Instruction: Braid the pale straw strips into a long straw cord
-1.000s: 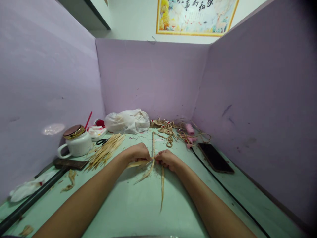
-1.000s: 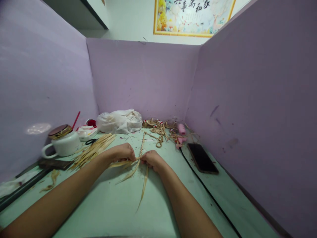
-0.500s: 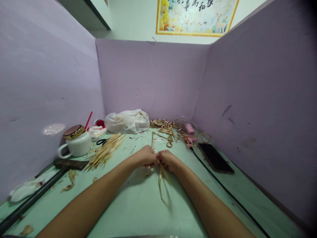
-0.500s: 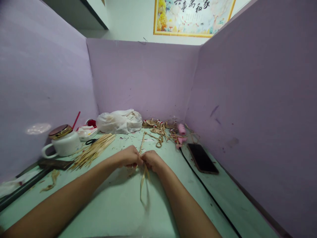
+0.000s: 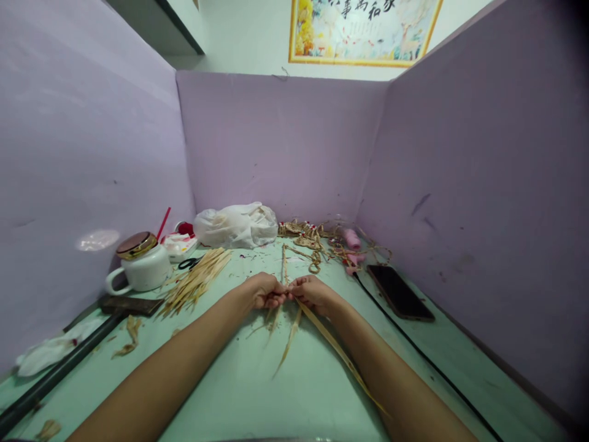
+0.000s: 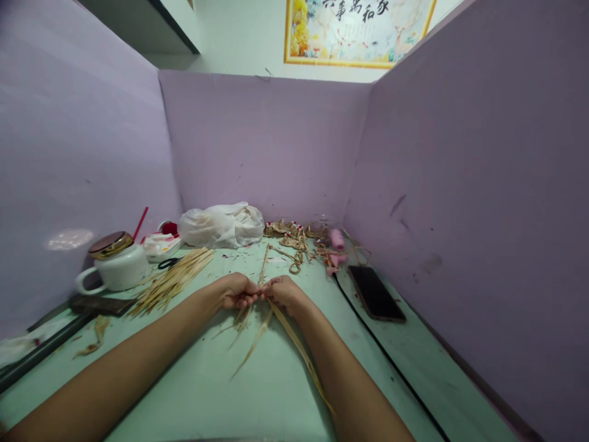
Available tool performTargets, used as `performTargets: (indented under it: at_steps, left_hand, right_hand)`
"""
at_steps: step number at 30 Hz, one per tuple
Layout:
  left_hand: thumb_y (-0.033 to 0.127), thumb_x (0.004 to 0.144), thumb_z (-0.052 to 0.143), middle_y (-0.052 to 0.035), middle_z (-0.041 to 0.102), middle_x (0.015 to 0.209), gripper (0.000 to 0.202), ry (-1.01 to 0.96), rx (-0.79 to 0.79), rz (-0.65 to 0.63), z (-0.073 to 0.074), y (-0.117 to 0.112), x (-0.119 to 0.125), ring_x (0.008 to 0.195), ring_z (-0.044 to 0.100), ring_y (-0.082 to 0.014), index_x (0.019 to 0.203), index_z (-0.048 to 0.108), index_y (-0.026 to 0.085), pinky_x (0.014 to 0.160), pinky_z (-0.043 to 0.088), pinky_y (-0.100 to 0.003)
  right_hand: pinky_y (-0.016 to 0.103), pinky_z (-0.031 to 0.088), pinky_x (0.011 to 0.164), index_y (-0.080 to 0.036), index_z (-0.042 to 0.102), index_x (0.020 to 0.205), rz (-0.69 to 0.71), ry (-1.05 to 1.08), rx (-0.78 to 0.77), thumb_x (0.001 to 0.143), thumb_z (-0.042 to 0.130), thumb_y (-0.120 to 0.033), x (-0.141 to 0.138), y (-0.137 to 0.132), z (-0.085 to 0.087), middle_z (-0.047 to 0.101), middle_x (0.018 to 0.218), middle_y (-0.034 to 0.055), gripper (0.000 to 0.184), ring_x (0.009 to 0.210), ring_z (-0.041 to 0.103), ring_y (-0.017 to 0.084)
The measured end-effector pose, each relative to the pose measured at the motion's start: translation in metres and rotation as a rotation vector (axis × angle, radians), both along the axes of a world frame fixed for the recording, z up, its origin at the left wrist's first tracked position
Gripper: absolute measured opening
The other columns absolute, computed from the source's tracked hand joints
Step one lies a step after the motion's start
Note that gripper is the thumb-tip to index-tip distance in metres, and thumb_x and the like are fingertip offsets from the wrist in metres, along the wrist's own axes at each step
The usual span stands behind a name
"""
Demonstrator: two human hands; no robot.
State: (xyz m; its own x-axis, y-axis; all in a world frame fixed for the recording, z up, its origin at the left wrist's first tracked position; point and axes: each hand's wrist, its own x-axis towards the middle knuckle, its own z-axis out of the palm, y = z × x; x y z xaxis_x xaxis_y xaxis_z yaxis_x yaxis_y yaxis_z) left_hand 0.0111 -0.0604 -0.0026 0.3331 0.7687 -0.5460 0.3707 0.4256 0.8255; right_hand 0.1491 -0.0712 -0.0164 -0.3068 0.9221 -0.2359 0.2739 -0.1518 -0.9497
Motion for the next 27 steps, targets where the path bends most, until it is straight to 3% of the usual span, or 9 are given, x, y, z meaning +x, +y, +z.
performTargets:
  at_steps: [3, 6, 10, 14, 21, 27]
  left_hand:
    - [0.010, 0.069, 0.045, 0.0039, 0.038, 0.039, 0.016, 0.102, 0.007, 0.087, 0.000, -0.001, 0.000, 0.031, 0.030, -0.0017, 0.055, 0.052, 0.009, 0.034, 0.018, -0.015]
    - [0.013, 0.061, 0.052, 0.0041, 0.038, 0.036, 0.011, 0.245, 0.128, 0.113, 0.000, -0.004, 0.002, 0.029, 0.027, -0.0029, 0.051, 0.051, 0.011, 0.034, 0.016, -0.018]
    - [0.014, 0.057, 0.052, 0.0037, 0.035, 0.032, 0.013, 0.330, 0.223, 0.161, 0.001, -0.012, 0.010, 0.028, 0.025, -0.0042, 0.045, 0.047, 0.013, 0.034, 0.017, -0.020]
    - [0.014, 0.057, 0.051, 0.0040, 0.031, 0.030, 0.018, 0.319, 0.213, 0.208, 0.001, -0.017, 0.015, 0.028, 0.025, -0.0041, 0.041, 0.041, 0.014, 0.035, 0.015, -0.019]
    - [0.011, 0.055, 0.049, 0.0034, 0.038, 0.033, 0.016, 0.101, 0.108, 0.242, -0.003, -0.009, 0.008, 0.029, 0.026, -0.0021, 0.042, 0.040, 0.013, 0.033, 0.016, -0.017]
    - [0.014, 0.052, 0.053, 0.0038, 0.038, 0.034, 0.016, 0.136, 0.147, 0.100, -0.011, 0.003, -0.005, 0.029, 0.028, -0.0021, 0.042, 0.041, 0.013, 0.033, 0.014, -0.017]
  right_hand:
    - [0.016, 0.021, 0.037, -0.012, 0.055, 0.059, 0.061, -0.137, 0.129, 0.058, 0.052, -0.011, 0.003, 0.002, -0.001, 0.049, 0.046, -0.0038, 0.003, 0.038, 0.033, 0.003]
    - [0.017, 0.027, 0.042, -0.012, 0.059, 0.061, 0.057, -0.339, 0.311, 0.054, 0.053, -0.010, 0.002, 0.004, -0.005, 0.055, 0.052, -0.0012, 0.009, 0.045, 0.041, 0.006]
    - [0.019, 0.029, 0.045, -0.013, 0.065, 0.063, -0.023, -0.580, 0.483, 0.054, 0.055, -0.013, -0.003, 0.000, -0.003, 0.059, 0.055, 0.0020, 0.014, 0.051, 0.047, 0.010]
    - [0.021, 0.027, 0.046, -0.016, 0.067, 0.061, -0.133, -0.752, 0.533, 0.056, 0.056, -0.016, -0.005, -0.011, 0.007, 0.062, 0.057, 0.0050, 0.011, 0.051, 0.048, 0.011]
    - [0.023, 0.023, 0.045, -0.015, 0.067, 0.059, -0.003, -0.808, 0.643, 0.060, 0.057, -0.020, -0.010, -0.021, 0.015, 0.061, 0.055, 0.0064, 0.012, 0.046, 0.045, 0.010]
    - [0.021, 0.025, 0.046, -0.015, 0.067, 0.059, 0.129, -0.745, 0.705, 0.057, 0.052, -0.011, -0.011, -0.024, 0.015, 0.060, 0.052, 0.0040, 0.016, 0.046, 0.045, 0.010]
